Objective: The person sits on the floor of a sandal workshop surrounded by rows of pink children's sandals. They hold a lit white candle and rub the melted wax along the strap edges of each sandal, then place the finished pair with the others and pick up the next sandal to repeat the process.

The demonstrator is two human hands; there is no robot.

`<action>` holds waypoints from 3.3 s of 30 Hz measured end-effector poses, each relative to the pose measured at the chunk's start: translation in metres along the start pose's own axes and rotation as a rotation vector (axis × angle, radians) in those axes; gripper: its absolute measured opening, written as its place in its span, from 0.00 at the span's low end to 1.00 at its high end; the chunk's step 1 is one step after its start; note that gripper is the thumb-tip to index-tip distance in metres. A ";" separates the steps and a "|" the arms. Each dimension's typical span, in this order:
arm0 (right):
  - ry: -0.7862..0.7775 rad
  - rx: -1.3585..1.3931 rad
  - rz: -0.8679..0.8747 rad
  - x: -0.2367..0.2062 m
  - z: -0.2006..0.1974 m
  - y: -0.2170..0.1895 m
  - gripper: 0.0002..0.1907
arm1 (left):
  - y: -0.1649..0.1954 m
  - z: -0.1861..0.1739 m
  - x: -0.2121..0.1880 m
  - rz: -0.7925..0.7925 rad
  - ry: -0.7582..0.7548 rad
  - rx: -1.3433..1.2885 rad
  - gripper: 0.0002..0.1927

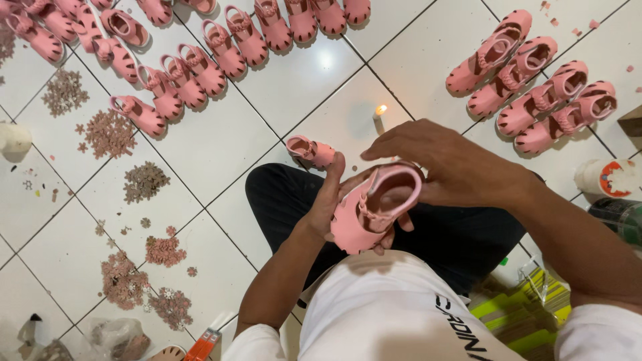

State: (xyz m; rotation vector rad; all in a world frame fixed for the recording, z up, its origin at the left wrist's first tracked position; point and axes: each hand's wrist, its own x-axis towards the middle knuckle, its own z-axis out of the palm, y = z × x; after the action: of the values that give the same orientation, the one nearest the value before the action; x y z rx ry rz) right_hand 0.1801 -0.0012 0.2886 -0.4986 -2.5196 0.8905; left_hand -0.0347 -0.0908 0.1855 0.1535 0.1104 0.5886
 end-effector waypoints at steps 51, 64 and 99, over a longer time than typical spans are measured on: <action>-0.035 -0.365 -0.201 -0.029 0.008 0.001 0.18 | -0.007 -0.013 0.005 -0.111 0.082 0.256 0.47; 0.521 0.197 0.558 -0.054 0.066 0.001 0.08 | -0.013 0.007 0.023 0.371 0.624 1.183 0.42; 0.414 0.304 1.002 -0.136 0.183 0.121 0.17 | 0.025 -0.182 -0.017 0.370 1.116 1.782 0.16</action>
State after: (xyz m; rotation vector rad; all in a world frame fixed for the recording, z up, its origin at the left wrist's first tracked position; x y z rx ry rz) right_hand 0.2274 -0.0678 0.0444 -1.6922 -1.6342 1.2826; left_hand -0.0890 -0.0593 0.0122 1.5877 1.7282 0.7288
